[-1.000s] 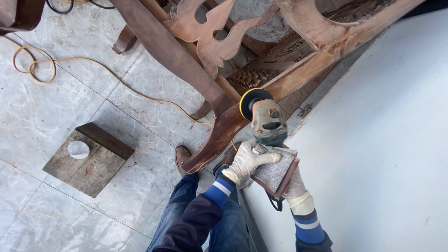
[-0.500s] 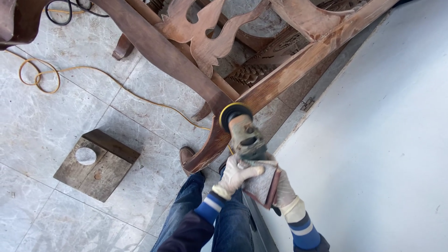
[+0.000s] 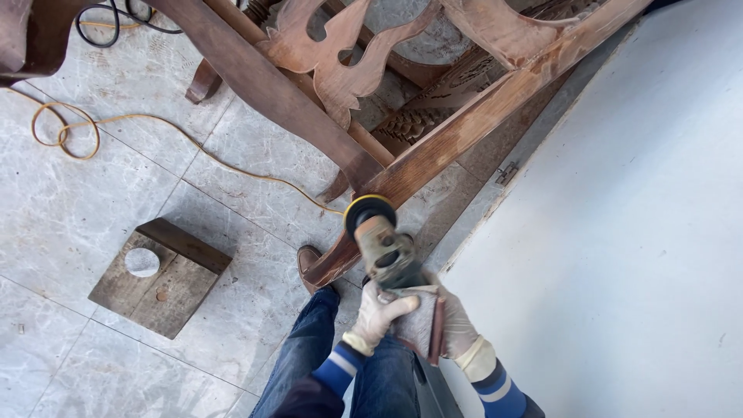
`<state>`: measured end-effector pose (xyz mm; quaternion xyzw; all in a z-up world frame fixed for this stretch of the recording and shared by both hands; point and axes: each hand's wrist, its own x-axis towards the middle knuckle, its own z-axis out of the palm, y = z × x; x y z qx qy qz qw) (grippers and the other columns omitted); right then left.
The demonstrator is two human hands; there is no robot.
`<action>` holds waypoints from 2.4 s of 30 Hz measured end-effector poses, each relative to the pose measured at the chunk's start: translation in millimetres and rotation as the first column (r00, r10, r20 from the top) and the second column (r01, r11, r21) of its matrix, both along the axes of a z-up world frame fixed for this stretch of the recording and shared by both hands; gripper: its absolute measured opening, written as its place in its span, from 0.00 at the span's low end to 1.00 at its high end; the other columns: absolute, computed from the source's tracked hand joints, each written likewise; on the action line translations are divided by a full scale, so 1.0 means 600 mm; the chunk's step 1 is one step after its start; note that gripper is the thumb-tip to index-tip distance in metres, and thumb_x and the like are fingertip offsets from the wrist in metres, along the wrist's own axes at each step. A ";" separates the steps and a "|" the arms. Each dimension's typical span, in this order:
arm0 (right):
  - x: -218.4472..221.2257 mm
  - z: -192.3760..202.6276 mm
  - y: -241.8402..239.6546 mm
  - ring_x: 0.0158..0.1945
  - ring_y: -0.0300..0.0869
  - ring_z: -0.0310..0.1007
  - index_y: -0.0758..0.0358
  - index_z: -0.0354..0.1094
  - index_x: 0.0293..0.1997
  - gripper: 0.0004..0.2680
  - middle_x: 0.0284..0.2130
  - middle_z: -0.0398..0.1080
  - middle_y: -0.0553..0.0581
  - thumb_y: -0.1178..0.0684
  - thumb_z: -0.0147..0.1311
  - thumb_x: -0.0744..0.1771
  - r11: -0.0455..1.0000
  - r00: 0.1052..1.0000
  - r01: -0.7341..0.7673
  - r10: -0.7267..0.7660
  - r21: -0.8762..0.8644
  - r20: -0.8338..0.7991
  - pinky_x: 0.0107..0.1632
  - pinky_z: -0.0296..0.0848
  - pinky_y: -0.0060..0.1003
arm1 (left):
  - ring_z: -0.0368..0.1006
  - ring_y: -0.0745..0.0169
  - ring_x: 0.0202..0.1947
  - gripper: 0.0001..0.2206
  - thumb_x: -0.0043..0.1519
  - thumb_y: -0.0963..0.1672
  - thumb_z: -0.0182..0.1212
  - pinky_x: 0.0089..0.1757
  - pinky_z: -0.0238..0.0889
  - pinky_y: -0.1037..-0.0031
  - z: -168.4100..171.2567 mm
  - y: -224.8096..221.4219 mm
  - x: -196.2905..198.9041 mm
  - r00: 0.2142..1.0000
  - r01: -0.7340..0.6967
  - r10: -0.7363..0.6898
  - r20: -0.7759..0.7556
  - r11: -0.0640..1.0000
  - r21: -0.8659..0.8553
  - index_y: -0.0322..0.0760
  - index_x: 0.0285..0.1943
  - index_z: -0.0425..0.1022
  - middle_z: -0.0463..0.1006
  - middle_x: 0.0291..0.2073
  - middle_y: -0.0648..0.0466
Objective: The person uses an angle grinder fitted with a sanding disc to sand the carved wooden frame of an overturned chair, moving the tool along the rails and legs. They steady the chair with their free hand and reposition around the piece to sand different sections.
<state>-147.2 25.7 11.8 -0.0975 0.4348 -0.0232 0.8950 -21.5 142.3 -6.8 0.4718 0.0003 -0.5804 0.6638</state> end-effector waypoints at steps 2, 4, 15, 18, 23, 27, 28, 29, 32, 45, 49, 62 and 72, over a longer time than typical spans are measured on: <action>0.002 -0.001 0.015 0.57 0.44 0.71 0.58 0.54 0.72 0.19 0.57 0.68 0.60 0.49 0.44 0.70 0.989 0.996 -0.077 0.071 -0.126 -0.053 0.60 0.73 0.39 | 0.78 0.62 0.46 0.25 0.51 0.45 0.76 0.51 0.71 0.71 -0.007 0.017 0.000 0.996 -0.052 0.051 -0.072 0.999 -0.014 0.29 0.56 0.77 0.83 0.46 0.50; 0.011 0.001 0.020 0.57 0.42 0.71 0.59 0.56 0.71 0.18 0.57 0.69 0.58 0.53 0.44 0.70 0.955 0.983 -0.164 0.138 -0.249 -0.118 0.62 0.71 0.36 | 0.79 0.61 0.45 0.23 0.51 0.42 0.75 0.51 0.71 0.70 -0.008 0.024 0.005 0.983 -0.111 0.106 -0.148 0.993 -0.027 0.27 0.55 0.77 0.84 0.45 0.49; 0.004 -0.040 -0.179 0.58 0.46 0.70 0.55 0.50 0.71 0.20 0.58 0.65 0.62 0.43 0.43 0.70 0.961 0.990 -0.068 0.098 -0.268 0.102 0.56 0.75 0.43 | 0.79 0.59 0.43 0.31 0.46 0.51 0.77 0.49 0.74 0.69 -0.003 -0.203 0.077 0.995 0.104 -0.104 0.003 0.994 0.019 0.27 0.55 0.75 0.82 0.45 0.47; -0.066 -0.089 -0.290 0.60 0.50 0.68 0.60 0.49 0.69 0.24 0.59 0.64 0.65 0.34 0.41 0.71 0.994 0.998 0.044 -0.039 -0.103 0.044 0.58 0.74 0.45 | 0.81 0.56 0.43 0.37 0.43 0.55 0.77 0.47 0.76 0.70 -0.016 -0.320 0.068 0.972 0.211 -0.219 0.090 0.973 0.089 0.31 0.58 0.72 0.82 0.45 0.46; -0.079 -0.065 -0.440 0.64 0.51 0.63 0.57 0.48 0.71 0.27 0.63 0.60 0.63 0.30 0.43 0.69 0.962 0.994 -0.017 -0.014 -0.272 -0.110 0.63 0.68 0.48 | 0.82 0.54 0.42 0.40 0.41 0.57 0.76 0.45 0.76 0.69 0.013 -0.483 0.068 0.960 0.249 -0.253 0.121 0.968 0.042 0.27 0.56 0.75 0.83 0.43 0.43; -0.096 -0.052 -0.484 0.68 0.49 0.61 0.55 0.49 0.73 0.28 0.66 0.60 0.61 0.28 0.41 0.69 0.970 0.967 0.238 -0.233 0.049 -0.100 0.65 0.68 0.49 | 0.83 0.53 0.41 0.40 0.41 0.57 0.75 0.44 0.76 0.69 0.024 -0.537 0.059 0.943 0.296 -0.301 0.140 0.954 0.053 0.26 0.57 0.75 0.83 0.42 0.42; -0.108 -0.057 -0.481 0.68 0.49 0.61 0.55 0.49 0.73 0.28 0.66 0.60 0.61 0.28 0.41 0.69 0.969 0.967 0.242 -0.236 0.050 -0.099 0.65 0.68 0.49 | 0.83 0.53 0.41 0.40 0.41 0.57 0.75 0.44 0.76 0.69 0.020 -0.533 0.051 0.942 0.299 -0.304 0.141 0.953 0.054 0.26 0.57 0.75 0.83 0.42 0.42; -0.118 -0.063 -0.477 0.65 0.50 0.63 0.53 0.50 0.71 0.28 0.63 0.62 0.62 0.27 0.41 0.67 0.977 0.962 0.213 -0.213 -0.018 -0.173 0.62 0.70 0.49 | 0.82 0.54 0.43 0.40 0.42 0.57 0.75 0.47 0.76 0.69 0.017 -0.526 0.043 0.940 0.293 -0.299 0.166 0.954 0.059 0.26 0.58 0.74 0.83 0.44 0.42; -0.130 -0.070 -0.449 0.61 0.52 0.65 0.54 0.52 0.70 0.27 0.60 0.64 0.63 0.28 0.43 0.68 0.981 0.965 0.103 -0.139 -0.167 -0.221 0.59 0.72 0.50 | 0.81 0.55 0.46 0.40 0.44 0.56 0.76 0.51 0.73 0.70 0.008 -0.489 0.019 0.938 0.279 -0.291 0.190 0.956 0.088 0.27 0.59 0.72 0.82 0.47 0.44; -0.073 -0.043 -0.374 0.64 0.52 0.65 0.70 0.50 0.72 0.23 0.63 0.62 0.67 0.40 0.47 0.74 0.952 0.992 0.008 0.031 -0.307 0.124 0.67 0.68 0.49 | 0.77 0.58 0.51 0.37 0.46 0.51 0.78 0.55 0.71 0.68 0.017 -0.411 0.041 0.990 0.130 -0.129 -0.065 0.992 0.003 0.31 0.62 0.69 0.79 0.51 0.47; -0.077 -0.039 -0.432 0.62 0.50 0.65 0.52 0.48 0.74 0.24 0.63 0.60 0.62 0.37 0.45 0.69 0.950 0.994 -0.063 0.031 -0.306 -0.106 0.61 0.68 0.48 | 0.77 0.55 0.51 0.40 0.43 0.52 0.78 0.53 0.72 0.64 -0.002 -0.480 0.045 0.975 0.212 -0.216 0.049 0.974 0.074 0.29 0.62 0.66 0.78 0.51 0.46; -0.033 -0.032 -0.339 0.62 0.49 0.66 0.56 0.49 0.74 0.26 0.61 0.62 0.63 0.34 0.46 0.69 0.956 0.997 -0.075 0.068 -0.283 -0.033 0.63 0.71 0.46 | 0.76 0.54 0.51 0.37 0.46 0.51 0.79 0.55 0.70 0.63 0.042 -0.380 0.055 0.991 0.004 -0.015 -0.136 0.997 -0.081 0.26 0.61 0.71 0.79 0.51 0.44; -0.074 -0.042 -0.397 0.60 0.51 0.68 0.52 0.50 0.71 0.25 0.61 0.62 0.62 0.32 0.46 0.68 0.984 0.988 0.153 -0.151 -0.090 0.032 0.61 0.74 0.49 | 0.79 0.56 0.48 0.35 0.46 0.51 0.77 0.53 0.72 0.65 -0.002 -0.441 0.039 0.979 0.180 -0.178 0.096 0.984 -0.005 0.27 0.59 0.73 0.81 0.49 0.45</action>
